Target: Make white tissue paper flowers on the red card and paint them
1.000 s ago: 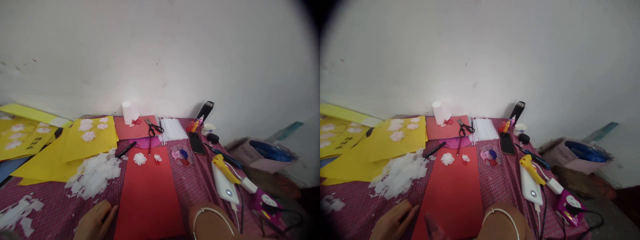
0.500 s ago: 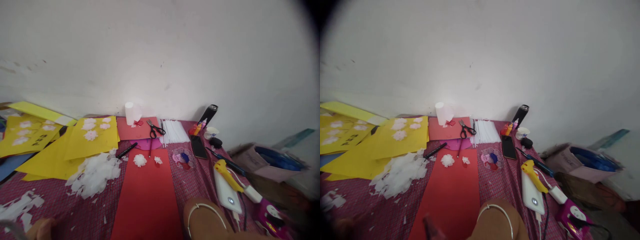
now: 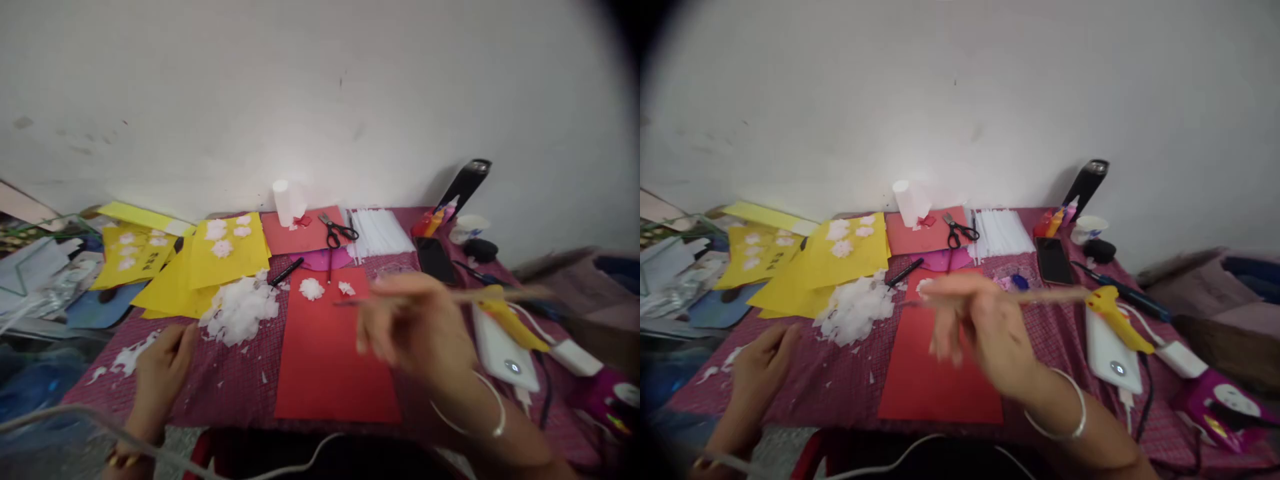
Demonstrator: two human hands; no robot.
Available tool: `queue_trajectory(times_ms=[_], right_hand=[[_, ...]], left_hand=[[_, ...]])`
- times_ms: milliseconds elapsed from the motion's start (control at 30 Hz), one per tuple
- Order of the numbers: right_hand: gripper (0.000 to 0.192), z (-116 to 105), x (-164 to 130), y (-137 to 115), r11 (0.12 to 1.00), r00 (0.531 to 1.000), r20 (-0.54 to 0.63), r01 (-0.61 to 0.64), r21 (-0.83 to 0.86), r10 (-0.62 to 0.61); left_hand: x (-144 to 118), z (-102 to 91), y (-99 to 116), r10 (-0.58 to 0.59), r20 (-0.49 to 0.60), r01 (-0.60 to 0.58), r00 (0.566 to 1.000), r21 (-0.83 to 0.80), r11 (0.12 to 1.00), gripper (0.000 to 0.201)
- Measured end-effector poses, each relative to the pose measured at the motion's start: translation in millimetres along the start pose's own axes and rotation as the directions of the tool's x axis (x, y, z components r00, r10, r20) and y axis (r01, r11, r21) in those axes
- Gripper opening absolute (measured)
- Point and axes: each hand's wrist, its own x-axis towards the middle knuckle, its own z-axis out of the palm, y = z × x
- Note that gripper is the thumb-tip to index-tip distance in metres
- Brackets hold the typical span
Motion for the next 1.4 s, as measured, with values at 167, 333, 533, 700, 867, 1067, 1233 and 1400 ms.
queue_trajectory(times_ms=[167, 333, 533, 700, 867, 1067, 1233, 1400], right_hand=[[0.046, -17.7, 94.5, 42.1, 0.983, 0.978, -0.151, -0.125, 0.133, 0.144], [0.044, -22.8, 80.7, 93.2, 0.946, 0.960, -0.125, -0.215, 0.243, 0.250], [0.040, -22.0, 83.3, 95.9, 0.947, 0.967, -0.045, -0.238, 0.215, 0.252], [0.038, -22.0, 83.4, 98.4, 0.958, 0.974, -0.081, -0.190, 0.213, 0.211], [0.034, -20.8, 82.9, 92.9, 0.961, 0.974, -0.124, -0.157, 0.228, 0.188], [0.034, -16.2, 80.5, 89.0, 0.967, 0.974, -0.131, -0.157, 0.201, 0.186], [0.034, -14.4, 78.6, 92.6, 0.974, 0.982, -0.107, -0.135, 0.182, 0.156], [0.038, -15.9, 79.6, 90.1, 0.980, 0.987, -0.115, -0.089, 0.178, 0.111]], left_hand=[[82.7, 19.2, 37.4, 0.080, 0.242, -0.066, 0.967, -0.068, 0.996, 0.032], [129.8, 68.5, 59.0, 0.152, 0.361, -0.194, 0.920, 0.082, 0.978, 0.030], [147.3, 92.1, 57.8, 0.177, 0.376, -0.222, 0.909, 0.080, 0.972, 0.014], [125.3, 79.2, 71.2, 0.154, 0.351, -0.131, 0.924, -0.089, 0.987, 0.021], [104.7, 64.7, 87.4, 0.052, 0.193, 0.043, 0.980, -0.458, 0.888, 0.019], [132.1, 72.6, 71.9, 0.099, 0.268, -0.139, 0.958, 0.136, 0.981, 0.032], [138.9, 93.7, 61.6, 0.133, 0.336, -0.162, 0.932, 0.059, 0.985, 0.020], [121.9, 86.0, 75.5, 0.108, 0.292, -0.069, 0.950, -0.139, 0.988, 0.025]])
